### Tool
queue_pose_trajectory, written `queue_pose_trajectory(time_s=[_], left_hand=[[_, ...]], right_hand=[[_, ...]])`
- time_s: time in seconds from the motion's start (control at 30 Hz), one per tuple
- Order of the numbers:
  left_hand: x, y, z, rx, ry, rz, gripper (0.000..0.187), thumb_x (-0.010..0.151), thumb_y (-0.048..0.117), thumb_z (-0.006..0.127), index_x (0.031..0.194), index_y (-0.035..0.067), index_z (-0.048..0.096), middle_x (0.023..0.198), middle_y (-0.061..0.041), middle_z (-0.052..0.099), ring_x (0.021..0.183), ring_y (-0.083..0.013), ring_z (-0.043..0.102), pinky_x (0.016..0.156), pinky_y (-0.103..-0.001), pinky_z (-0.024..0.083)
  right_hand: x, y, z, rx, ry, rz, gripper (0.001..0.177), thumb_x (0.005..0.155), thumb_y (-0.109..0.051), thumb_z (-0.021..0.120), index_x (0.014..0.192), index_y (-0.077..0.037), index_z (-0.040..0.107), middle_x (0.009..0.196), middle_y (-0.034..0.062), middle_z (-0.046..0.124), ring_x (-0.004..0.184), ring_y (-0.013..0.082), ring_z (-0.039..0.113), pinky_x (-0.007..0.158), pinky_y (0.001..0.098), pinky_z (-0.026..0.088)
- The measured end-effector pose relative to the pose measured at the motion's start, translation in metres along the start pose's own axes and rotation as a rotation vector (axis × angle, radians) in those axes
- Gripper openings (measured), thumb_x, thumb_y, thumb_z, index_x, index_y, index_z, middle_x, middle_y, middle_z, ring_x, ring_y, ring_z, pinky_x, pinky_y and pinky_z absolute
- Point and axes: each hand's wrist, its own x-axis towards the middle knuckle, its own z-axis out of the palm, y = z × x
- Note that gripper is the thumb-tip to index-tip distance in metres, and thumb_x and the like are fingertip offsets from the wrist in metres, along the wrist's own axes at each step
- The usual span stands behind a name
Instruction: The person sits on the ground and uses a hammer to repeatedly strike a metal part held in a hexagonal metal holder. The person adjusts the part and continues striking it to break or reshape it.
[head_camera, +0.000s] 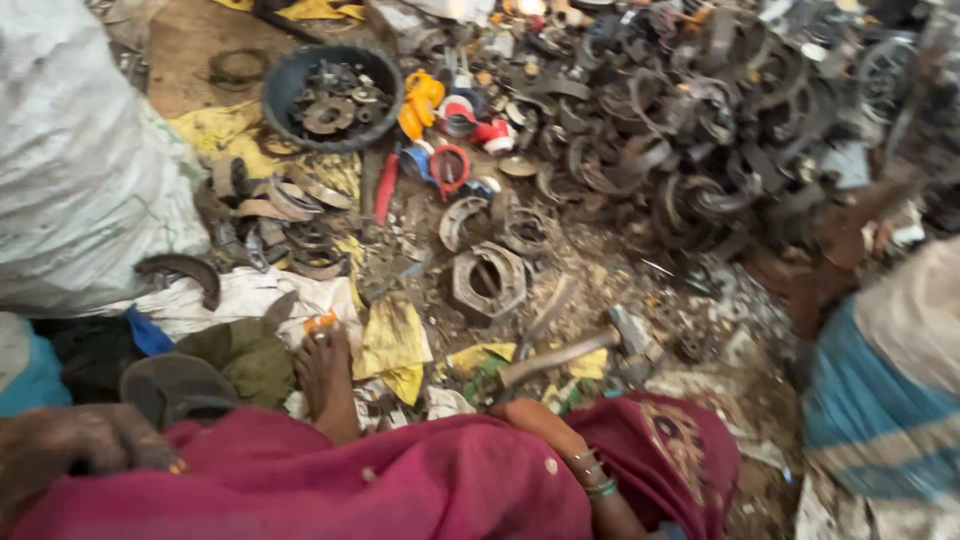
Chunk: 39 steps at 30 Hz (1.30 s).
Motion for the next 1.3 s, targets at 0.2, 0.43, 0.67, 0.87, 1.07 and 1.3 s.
queue_pose_trajectory(time_s=[0.2,0.43,0.67,0.87,1.07,1.3], left_hand=[[-0.021,0.005,-0.132,-0.122,0.138,-0.116,0.030,0.097,0.027,0.068,0.090,-0.002,0.073,0.077,-0.016,0.068,0.071,-0.0205,0.058,0.060,-0.039,0.045],[0.083,0.085,-0.140,-0.055,0.028,0.002,0.033,0.097,0.031,0.068,0.099,0.001,0.080,0.076,-0.016,0.074,0.057,-0.0322,0.066,0.051,-0.036,0.045],[0.150,0.178,-0.158,1.079,-0.564,0.445,0.018,0.093,0.019,0.060,0.096,0.012,0.075,0.079,-0.010,0.076,0.073,-0.0263,0.076,0.062,-0.043,0.060],[0.260,0.183,-0.108,1.103,-0.740,0.314,0.022,0.086,0.027,0.069,0.090,0.008,0.079,0.096,-0.014,0.077,0.090,-0.0326,0.076,0.078,-0.045,0.061],[0.360,0.141,0.058,1.122,-0.605,0.657,0.019,0.082,0.017,0.065,0.090,0.011,0.081,0.098,-0.014,0.078,0.092,-0.0310,0.076,0.077,-0.043,0.061],[0.327,0.067,0.215,0.816,-0.170,0.560,0.035,0.089,0.019,0.059,0.122,0.015,0.071,0.128,-0.015,0.067,0.127,-0.0353,0.059,0.109,-0.060,0.037]], right_hand=[[0.031,-0.052,-0.091,-0.023,-0.088,-0.070,0.027,0.094,-0.026,0.063,0.114,-0.008,0.070,0.099,0.0191,0.075,0.090,0.0380,0.072,0.079,0.0472,0.056],[0.084,-0.030,-0.142,-0.006,0.475,-0.195,0.024,0.092,-0.019,0.067,0.112,-0.006,0.071,0.100,0.0191,0.075,0.089,0.0390,0.072,0.074,0.0460,0.057],[0.083,0.011,-0.122,0.039,0.740,-0.034,0.025,0.092,-0.017,0.068,0.114,-0.008,0.072,0.101,0.0183,0.075,0.088,0.0383,0.073,0.071,0.0443,0.058],[0.074,0.028,-0.121,0.032,0.748,0.020,0.022,0.094,-0.019,0.068,0.114,-0.012,0.073,0.099,0.0177,0.075,0.088,0.0378,0.073,0.072,0.0445,0.058],[0.055,0.036,-0.125,0.013,0.797,0.058,0.025,0.092,-0.020,0.069,0.115,-0.011,0.073,0.098,0.0172,0.075,0.085,0.0360,0.074,0.071,0.0421,0.059],[0.043,0.044,-0.138,0.075,0.806,0.187,0.024,0.094,-0.019,0.066,0.115,-0.011,0.073,0.091,0.0126,0.077,0.081,0.0269,0.077,0.071,0.0385,0.060]])
